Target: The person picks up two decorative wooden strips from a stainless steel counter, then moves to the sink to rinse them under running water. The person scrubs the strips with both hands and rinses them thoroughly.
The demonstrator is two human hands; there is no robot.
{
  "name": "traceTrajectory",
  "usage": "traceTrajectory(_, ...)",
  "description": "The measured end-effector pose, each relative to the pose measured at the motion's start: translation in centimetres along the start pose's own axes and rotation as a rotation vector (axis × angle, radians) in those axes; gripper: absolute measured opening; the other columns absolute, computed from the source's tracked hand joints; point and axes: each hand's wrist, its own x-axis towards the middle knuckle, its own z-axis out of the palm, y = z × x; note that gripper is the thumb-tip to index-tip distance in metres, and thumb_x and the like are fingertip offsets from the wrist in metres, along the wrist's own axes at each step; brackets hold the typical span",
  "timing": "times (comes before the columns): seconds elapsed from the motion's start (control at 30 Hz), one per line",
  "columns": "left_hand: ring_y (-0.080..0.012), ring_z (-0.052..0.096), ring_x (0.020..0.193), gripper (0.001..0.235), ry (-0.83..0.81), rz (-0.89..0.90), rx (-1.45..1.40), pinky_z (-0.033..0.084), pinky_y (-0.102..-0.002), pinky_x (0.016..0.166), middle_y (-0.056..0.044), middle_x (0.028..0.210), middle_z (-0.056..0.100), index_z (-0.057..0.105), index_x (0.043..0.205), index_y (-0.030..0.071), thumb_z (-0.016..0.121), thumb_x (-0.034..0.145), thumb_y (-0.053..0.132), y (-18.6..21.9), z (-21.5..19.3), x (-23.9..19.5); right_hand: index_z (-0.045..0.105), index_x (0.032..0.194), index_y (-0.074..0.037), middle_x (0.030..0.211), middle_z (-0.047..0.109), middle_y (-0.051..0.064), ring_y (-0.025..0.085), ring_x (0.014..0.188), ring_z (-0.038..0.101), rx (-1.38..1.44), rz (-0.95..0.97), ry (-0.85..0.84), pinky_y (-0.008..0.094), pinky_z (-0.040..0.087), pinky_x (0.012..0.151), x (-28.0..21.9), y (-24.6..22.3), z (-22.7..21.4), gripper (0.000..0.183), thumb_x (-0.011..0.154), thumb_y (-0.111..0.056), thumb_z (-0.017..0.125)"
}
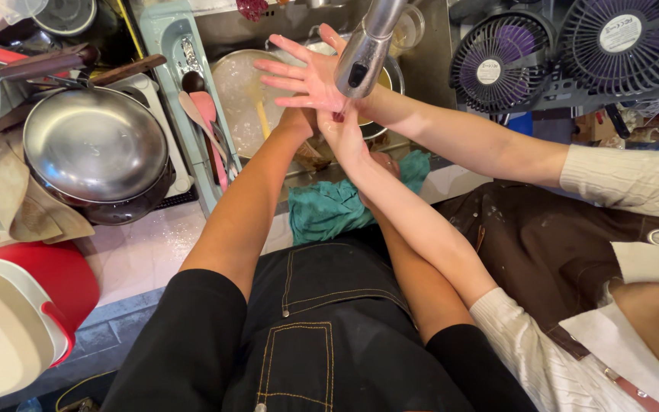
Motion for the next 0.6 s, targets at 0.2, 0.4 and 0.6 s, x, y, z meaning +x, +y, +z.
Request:
traceTrajectory(0.2, -0.0332, 0.025, 0.155, 0.074, 0.091, 0.037, -0.218, 0.029, -0.044, 0.123, -0.017, 0.168, 0.023, 0.027, 0.161, 0.015, 0.061, 0.100, 0.040, 1.2, 0.1, -0.2, 0.021, 0.166, -0.024, 0.177, 0.011, 0.015, 0.036, 0.159, 0.020, -0.019, 0.012, 0.033, 0.062, 0.013, 0.130, -0.4, -1.0, -1.2, 0.083, 0.098, -0.071, 0.031)
traceTrajectory(0.4, -0.0326, 0.024, 0.155, 0.070, 0.137, 0.038, -0.265, 0.029, -0.045, 0.123, -0.017, 0.168, 0.023, 0.025, 0.161, 0.013, 0.058, 0.103, 0.037, 0.0, 1.5, -0.1, 0.024, 0.170, -0.028, 0.178, 0.019, 0.016, 0.034, 0.158, 0.032, -0.359, 0.040, -0.043, 0.056, 0.020, 0.134, 0.0, -1.7, -3.4, 0.085, 0.099, -0.073, 0.034)
traceTrajectory(0.6, -0.0364, 0.038, 0.146, 0.061, 0.032, 0.029, -0.113, 0.037, -0.046, 0.115, -0.019, 0.161, 0.036, 0.036, 0.156, 0.014, 0.055, 0.103, 0.034, 3.2, -2.1, -1.5, 0.026, 0.168, -0.028, 0.175, 0.020, 0.015, 0.033, 0.156, 0.031, -0.444, 0.026, -0.019, 0.058, 0.020, 0.134, -0.2, -2.5, -2.7, 0.080, 0.101, -0.071, 0.036)
